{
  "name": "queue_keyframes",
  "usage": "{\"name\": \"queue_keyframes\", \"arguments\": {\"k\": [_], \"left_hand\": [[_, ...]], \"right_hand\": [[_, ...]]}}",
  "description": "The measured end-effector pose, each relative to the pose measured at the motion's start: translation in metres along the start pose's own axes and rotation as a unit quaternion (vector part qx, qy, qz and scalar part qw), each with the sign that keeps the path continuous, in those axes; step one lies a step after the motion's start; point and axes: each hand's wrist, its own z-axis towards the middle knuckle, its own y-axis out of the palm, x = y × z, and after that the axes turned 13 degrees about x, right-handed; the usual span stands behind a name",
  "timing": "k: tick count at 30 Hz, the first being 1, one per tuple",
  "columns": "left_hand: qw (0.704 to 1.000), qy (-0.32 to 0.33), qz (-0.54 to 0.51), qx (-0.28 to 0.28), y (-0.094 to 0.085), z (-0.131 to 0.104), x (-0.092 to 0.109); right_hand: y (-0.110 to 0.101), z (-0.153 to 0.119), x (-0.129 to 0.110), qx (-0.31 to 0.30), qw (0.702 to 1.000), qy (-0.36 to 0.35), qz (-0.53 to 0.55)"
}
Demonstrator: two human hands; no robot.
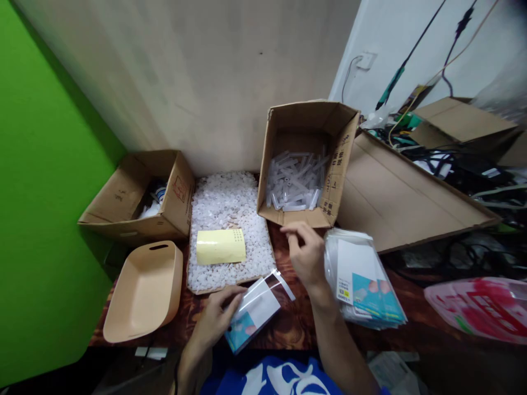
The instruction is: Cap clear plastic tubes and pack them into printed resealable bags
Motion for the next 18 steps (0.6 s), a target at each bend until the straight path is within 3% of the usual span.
{"name": "queue_keyframes", "arguments": {"k": [3, 7, 12, 15, 18], "left_hand": [[0.99, 0.12, 0.065, -0.02, 0.008, 0.0, -0.005], [0.967, 0.237, 0.09, 0.037, 0.009, 0.007, 0.001], [0.956, 0.221, 0.11, 0.157, -0.016, 0.016, 0.01], [0.95, 0.195, 0.132, 0.206, -0.029, 0.019, 0.009], [0.941, 0.182, 0.163, 0.235, -0.031, 0.031, 0.007]], "right_hand": [[0.027, 0.047, 0.005, -0.032, 0.986, -0.009, -0.164], [0.066, 0.08, 0.026, -0.059, 0.972, 0.022, -0.227], [0.094, 0.083, 0.039, -0.041, 0.967, 0.046, -0.249], [0.095, 0.08, 0.036, 0.008, 0.972, 0.048, -0.232], [0.089, 0.078, 0.025, 0.044, 0.975, 0.037, -0.213]]}}
